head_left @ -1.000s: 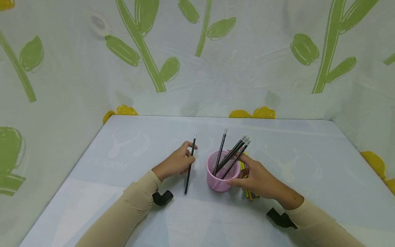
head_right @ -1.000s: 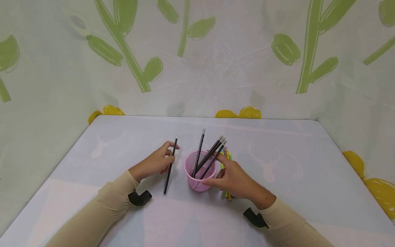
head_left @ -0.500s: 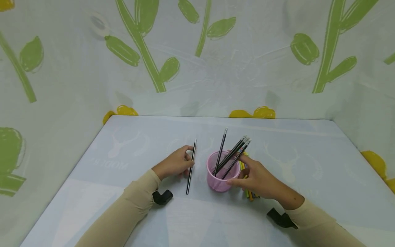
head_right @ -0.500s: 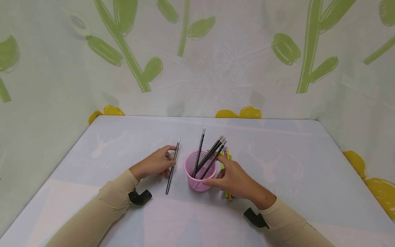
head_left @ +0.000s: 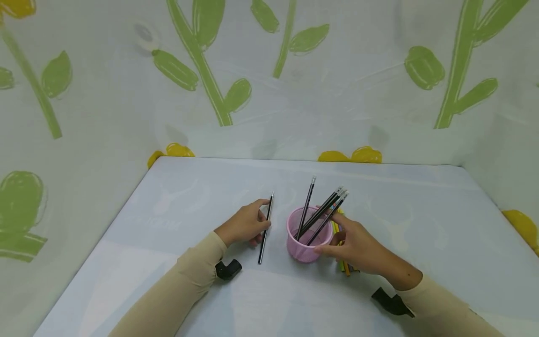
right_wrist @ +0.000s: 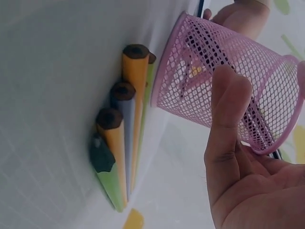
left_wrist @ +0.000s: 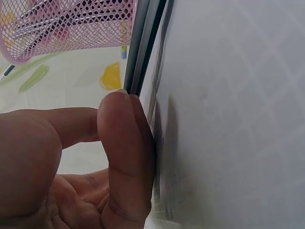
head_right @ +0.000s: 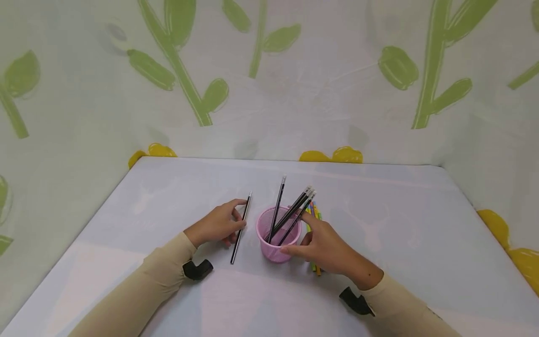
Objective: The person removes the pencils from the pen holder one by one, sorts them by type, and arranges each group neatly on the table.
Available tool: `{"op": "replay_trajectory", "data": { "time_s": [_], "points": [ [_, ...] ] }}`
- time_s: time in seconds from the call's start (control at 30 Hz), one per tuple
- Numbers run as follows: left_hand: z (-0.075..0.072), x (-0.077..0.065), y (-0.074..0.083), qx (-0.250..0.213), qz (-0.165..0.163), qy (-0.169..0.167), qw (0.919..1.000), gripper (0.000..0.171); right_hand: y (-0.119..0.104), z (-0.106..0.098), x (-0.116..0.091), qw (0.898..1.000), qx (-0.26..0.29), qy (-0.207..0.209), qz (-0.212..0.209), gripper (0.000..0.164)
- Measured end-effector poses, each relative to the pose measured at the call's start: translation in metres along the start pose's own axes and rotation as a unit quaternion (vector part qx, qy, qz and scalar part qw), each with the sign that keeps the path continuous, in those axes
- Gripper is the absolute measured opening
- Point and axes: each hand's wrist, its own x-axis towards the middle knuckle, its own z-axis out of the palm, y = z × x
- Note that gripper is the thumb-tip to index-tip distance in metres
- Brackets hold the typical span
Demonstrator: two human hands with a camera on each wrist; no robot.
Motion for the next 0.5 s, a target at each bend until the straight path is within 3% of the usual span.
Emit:
{"op": "replay_trajectory", "data": {
  "time_s": [0.5],
  "points": [
    [0.0007,0.0001,0.0026,0.01,0.005,-0.001,0.9999,0.066,-0.0057,0.0038,-0.0021,1.0,0.008,0.013,0.013,0.076]
  ]
}}
